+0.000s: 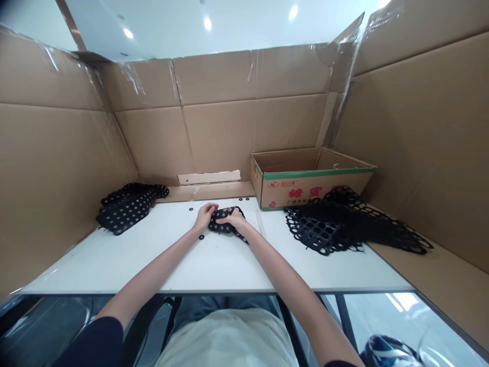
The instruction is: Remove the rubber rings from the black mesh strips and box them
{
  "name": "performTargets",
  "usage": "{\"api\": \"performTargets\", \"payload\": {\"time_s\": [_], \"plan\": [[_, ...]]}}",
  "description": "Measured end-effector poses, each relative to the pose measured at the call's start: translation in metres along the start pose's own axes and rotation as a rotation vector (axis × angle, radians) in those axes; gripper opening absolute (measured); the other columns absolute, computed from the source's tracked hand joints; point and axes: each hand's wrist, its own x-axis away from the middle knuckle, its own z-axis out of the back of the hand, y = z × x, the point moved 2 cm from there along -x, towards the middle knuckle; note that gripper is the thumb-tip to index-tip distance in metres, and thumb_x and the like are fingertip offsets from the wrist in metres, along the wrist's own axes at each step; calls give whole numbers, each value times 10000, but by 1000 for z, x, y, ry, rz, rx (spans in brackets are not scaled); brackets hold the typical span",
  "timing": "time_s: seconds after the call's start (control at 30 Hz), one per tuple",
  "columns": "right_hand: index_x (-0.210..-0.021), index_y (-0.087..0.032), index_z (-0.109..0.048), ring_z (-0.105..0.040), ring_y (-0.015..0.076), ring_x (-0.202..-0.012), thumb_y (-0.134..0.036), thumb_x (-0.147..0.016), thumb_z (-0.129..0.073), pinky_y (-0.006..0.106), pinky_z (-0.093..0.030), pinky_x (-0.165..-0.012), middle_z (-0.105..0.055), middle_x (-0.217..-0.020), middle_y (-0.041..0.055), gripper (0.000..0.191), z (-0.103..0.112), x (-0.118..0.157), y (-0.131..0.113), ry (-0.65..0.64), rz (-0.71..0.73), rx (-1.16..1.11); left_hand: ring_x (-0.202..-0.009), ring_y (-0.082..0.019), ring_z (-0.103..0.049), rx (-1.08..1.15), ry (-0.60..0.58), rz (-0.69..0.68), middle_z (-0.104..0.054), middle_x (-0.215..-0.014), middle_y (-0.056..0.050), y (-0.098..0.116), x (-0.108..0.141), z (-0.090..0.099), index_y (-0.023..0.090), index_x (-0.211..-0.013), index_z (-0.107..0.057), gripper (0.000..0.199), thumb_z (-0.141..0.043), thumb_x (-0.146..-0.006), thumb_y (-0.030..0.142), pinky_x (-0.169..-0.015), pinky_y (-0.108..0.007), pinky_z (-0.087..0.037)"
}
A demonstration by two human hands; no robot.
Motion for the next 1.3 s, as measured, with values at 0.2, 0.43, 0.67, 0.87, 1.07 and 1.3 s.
{"api": "performTargets", "payload": {"time_s": [0.2, 0.43, 0.67, 0.87, 1.07, 1.3], "plan": [[-724, -120, -613, -564, 151, -614, -204, -481, -675, 267, -466, -601, -623, -663, 16, 264, 6, -2, -6, 2, 7, -30, -1115, -202, -467, -122, -113, -250, -567, -1159, -68, 48, 23, -6, 215, -1055, -605, 293, -538, -773, 255, -1005, -334, -299], [-598, -138, -589, -482, 117, -556, -262, -570, -621, 230, -407, -546, -540, -551, -23, 132, 3, -2, -22, -146, 305, 125, -1160, -202, -452, -94, -314, -288, -566, -1188, -38, 63, 31, -13, 245, -1031, -643, 284, -562, -760, 238, -1056, -349, -250], [-537, -140, -540, -429, 89, -495, -284, -527, -684, 219, -370, -509, -498, -508, -36, 204, 0, 5, -28, -189, 222, 93, -1075, -209, -521, -102, -288, -210, -608, -1129, -18, 51, 26, -13, 247, -1050, -639, 299, -559, -761, 256, -994, -312, -329], [-667, -138, -580, -470, 101, -520, -370, -564, -665, 231, -394, -539, -550, -561, -24, 268, -1, 6, -23, -186, 89, -119, -960, -221, -581, -137, -180, -151, -653, -1038, -30, 42, 25, -13, 245, -1058, -640, 301, -511, -794, 310, -921, -311, -380], [-527, -152, -516, -409, 94, -499, -428, -634, -616, 223, -343, -522, -473, -493, -43, 312, 3, 2, -22, -151, 303, 221, -891, -207, -588, -4, -235, -53, -688, -883, -30, 32, 20, -15, 171, -813, -701, 254, -556, -744, 368, -858, -279, -406], [-526, -164, -530, -447, 113, -510, -223, -802, -475, 223, -313, -562, -562, -554, 20, 287, -5, 9, -24, -122, 525, 734, -570, -142, -550, 245, -91, 212, -614, -557, -27, 7, 11, -16, 115, -598, -634, 424, -549, -705, 516, -589, -250, -411]]}}
